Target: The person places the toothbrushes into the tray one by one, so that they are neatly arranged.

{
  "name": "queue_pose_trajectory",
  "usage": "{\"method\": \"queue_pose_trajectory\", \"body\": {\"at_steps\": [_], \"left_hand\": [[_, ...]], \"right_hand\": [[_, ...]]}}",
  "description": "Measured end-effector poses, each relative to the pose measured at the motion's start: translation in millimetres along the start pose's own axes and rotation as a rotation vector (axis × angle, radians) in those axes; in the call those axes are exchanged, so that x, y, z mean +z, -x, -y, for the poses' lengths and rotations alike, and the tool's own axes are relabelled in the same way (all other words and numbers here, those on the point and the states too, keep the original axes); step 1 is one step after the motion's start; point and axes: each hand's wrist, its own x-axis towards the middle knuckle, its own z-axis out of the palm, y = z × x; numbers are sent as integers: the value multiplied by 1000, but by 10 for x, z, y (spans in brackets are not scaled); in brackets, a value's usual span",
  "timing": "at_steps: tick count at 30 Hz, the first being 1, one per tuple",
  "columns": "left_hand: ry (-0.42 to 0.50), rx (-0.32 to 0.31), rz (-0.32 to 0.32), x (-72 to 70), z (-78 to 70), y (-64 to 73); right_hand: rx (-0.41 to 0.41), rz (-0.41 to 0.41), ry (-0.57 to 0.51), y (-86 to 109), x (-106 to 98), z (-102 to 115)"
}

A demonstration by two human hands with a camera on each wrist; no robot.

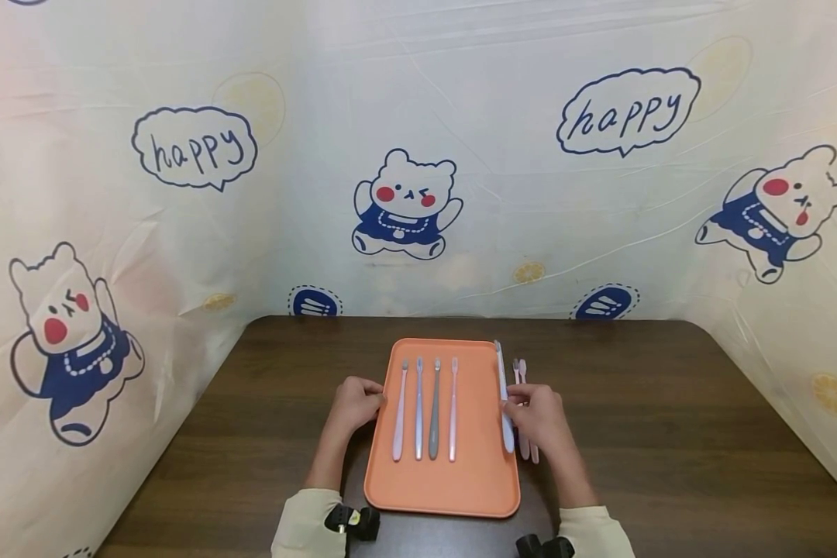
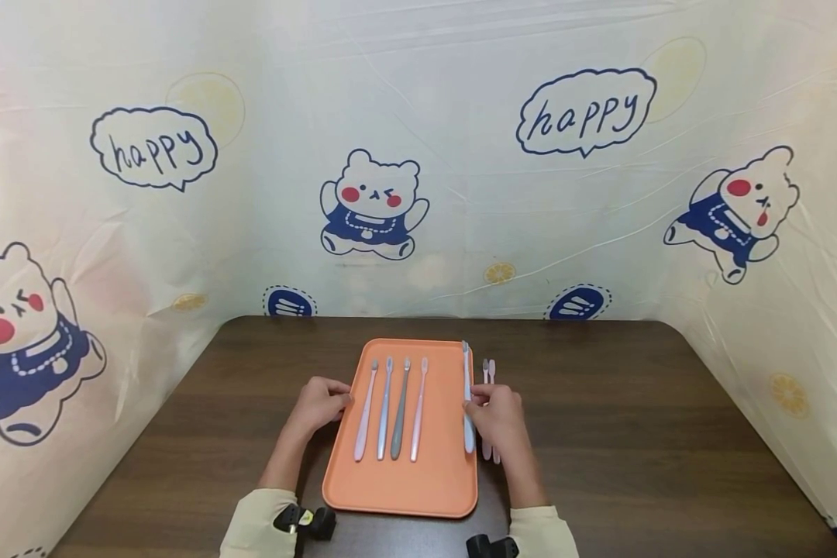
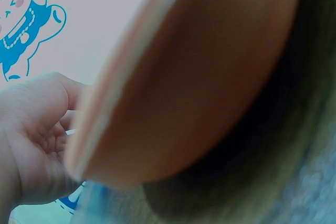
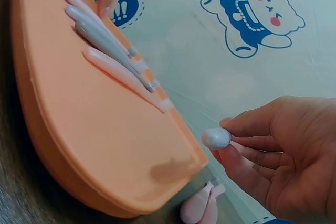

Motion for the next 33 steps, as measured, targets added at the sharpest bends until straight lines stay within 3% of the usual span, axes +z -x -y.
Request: {"method": "queue_pose_trajectory", "body": {"at_steps": [9,23,33], "left_hand": [[-8,-1,3,-2,-32,-1],[-13,11,1,-1,-29,15],[-14,8,0,-17,-28,27]], "right_hand": [[-25,-7,-3,13,51,25],[43,33,-39,19,155,51],[14,41,-27,23,279,54]]}}
